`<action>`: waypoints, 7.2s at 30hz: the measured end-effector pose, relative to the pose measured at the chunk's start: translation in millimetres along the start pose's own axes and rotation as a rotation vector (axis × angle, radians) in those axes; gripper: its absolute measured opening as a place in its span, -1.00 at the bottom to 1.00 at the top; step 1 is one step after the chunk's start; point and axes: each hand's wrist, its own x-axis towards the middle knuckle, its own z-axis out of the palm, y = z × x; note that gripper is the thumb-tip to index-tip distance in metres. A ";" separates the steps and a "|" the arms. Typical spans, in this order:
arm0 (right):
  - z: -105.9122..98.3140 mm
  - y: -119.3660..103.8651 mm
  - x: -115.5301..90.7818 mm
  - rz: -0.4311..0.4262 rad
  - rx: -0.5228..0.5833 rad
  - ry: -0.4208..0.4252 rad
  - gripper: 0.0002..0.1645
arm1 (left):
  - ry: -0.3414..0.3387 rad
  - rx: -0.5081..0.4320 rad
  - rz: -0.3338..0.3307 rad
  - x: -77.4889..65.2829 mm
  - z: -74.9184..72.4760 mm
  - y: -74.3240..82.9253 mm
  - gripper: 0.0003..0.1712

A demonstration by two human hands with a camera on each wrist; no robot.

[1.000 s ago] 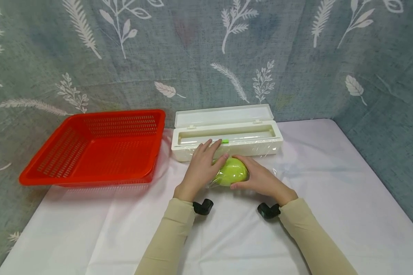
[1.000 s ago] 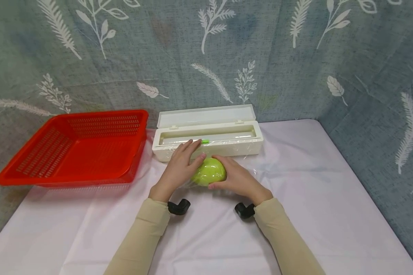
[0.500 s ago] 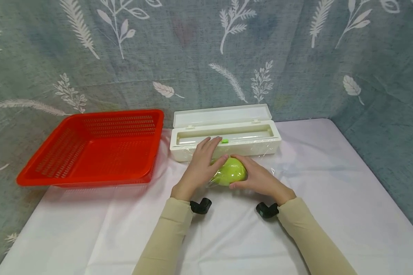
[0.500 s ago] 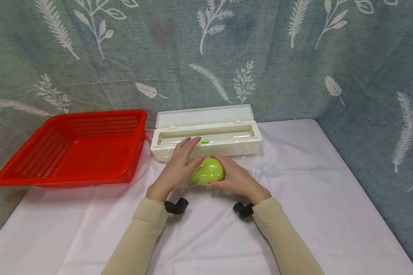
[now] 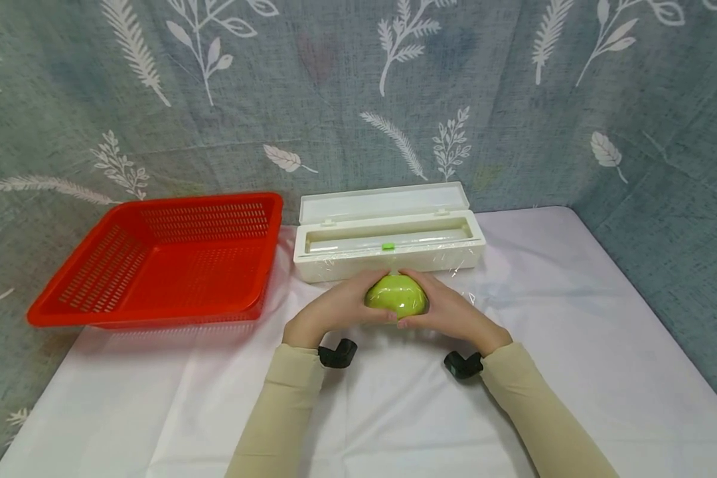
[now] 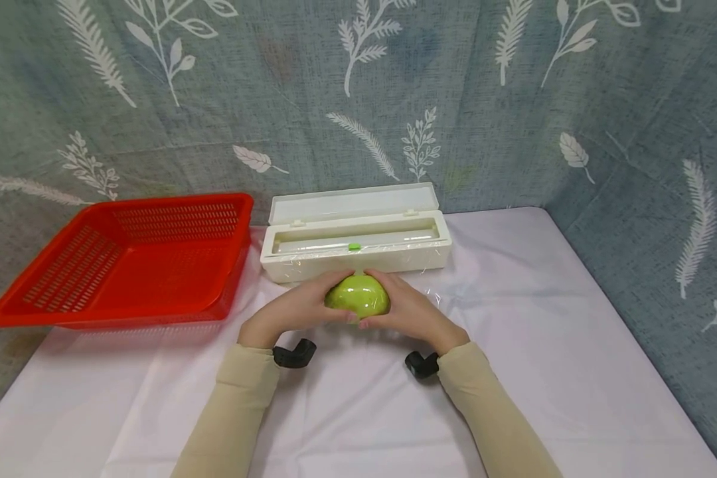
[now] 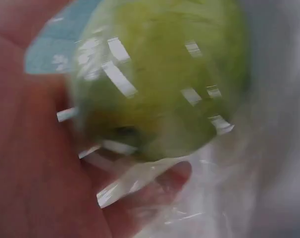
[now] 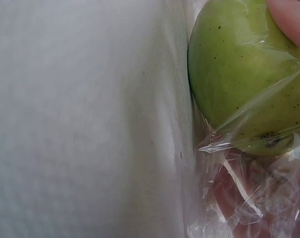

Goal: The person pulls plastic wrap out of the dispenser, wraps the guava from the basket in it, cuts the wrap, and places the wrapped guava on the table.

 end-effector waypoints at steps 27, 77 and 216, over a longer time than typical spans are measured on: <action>-10.2 18.6 -2.0 0.072 0.216 -0.083 0.07 | 0.024 -0.050 0.017 3.3 8.7 -25.2 -0.03; -24.6 -59.0 48.8 -0.090 -0.186 0.190 -0.44 | 0.016 -0.056 0.023 0.7 9.2 -24.2 -0.10; -50.1 24.8 42.1 0.170 -0.067 0.475 -0.61 | 0.030 -0.112 -0.069 1.1 12.1 -24.1 -0.04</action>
